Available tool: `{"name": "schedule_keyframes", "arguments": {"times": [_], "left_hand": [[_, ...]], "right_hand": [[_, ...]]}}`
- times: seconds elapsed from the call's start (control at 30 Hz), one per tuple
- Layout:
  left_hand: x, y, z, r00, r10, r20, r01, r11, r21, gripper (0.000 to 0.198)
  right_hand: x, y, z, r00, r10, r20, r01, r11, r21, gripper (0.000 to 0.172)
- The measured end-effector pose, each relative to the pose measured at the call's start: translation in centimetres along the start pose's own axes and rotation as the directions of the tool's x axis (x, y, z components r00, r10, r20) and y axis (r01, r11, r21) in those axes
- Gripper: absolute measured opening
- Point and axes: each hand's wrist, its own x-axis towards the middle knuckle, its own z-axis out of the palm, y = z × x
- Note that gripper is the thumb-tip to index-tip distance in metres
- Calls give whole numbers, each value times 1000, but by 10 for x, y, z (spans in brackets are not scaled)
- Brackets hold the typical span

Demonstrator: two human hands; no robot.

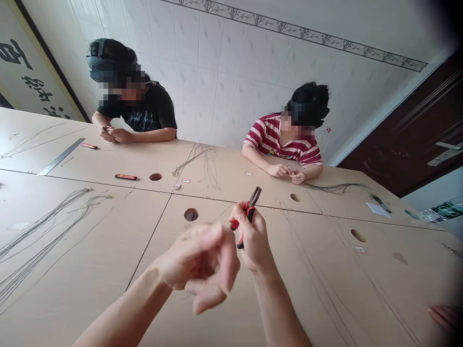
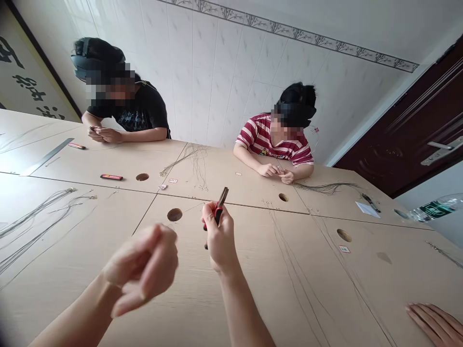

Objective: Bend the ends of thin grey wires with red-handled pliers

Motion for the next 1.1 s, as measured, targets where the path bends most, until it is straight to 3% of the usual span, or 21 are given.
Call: {"name": "schedule_keyframes", "arguments": {"times": [0.03,0.07,0.1,0.13,0.2,0.23,0.27,0.33,0.4,0.47,0.6,0.67,0.9,0.97,1.0,1.1], "left_hand": [[0,5,6,984,151,-92,-156,987,-43,52],[0,10,10,925,310,-221,-329,943,-55,51],[0,14,11,815,452,-362,-493,870,-24,49],[1,18,10,669,559,-490,-621,782,45,46],[1,22,1,385,666,-639,-733,641,227,41],[2,23,-6,281,692,-665,-740,597,309,40],[2,24,-14,212,709,-672,-732,571,372,39],[2,24,-29,115,724,-680,-721,532,444,37],[1,24,-39,53,707,-705,-745,498,444,37],[1,25,-44,19,659,-752,-786,474,396,37],[2,27,-47,-20,532,-847,-819,477,318,42],[5,26,-48,-11,512,-859,-796,515,317,42],[20,8,-62,146,560,-816,-637,684,355,36],[22,3,-66,222,559,-799,-557,745,367,34],[22,2,-67,283,564,-775,-503,776,381,35],[20,1,-64,529,545,-651,-288,836,466,38]], "right_hand": [[-1,2,7,1000,1,-9,0,994,106,26],[-2,5,14,1000,-7,-16,10,979,203,25],[-4,7,20,1000,-19,-15,23,959,283,25],[-6,8,25,999,-35,-16,39,940,340,24],[-12,12,32,998,-59,-27,65,922,382,24],[-15,13,33,997,-67,-34,75,923,377,24],[-18,15,33,996,-74,-42,84,928,364,23],[-23,18,31,995,-89,-52,101,938,331,21],[-26,19,27,992,-111,-54,123,945,302,19],[-29,19,24,988,-144,-49,152,949,277,19],[-34,15,20,977,-211,-30,212,945,251,18],[-36,13,19,970,-243,-17,240,944,227,17],[-32,-8,17,957,-284,53,284,959,-8,18],[-26,-17,18,951,-299,80,306,947,-102,20],[-23,-22,19,946,-309,96,321,936,-144,20],[-15,-33,22,933,-336,127,358,899,-253,21]]}}
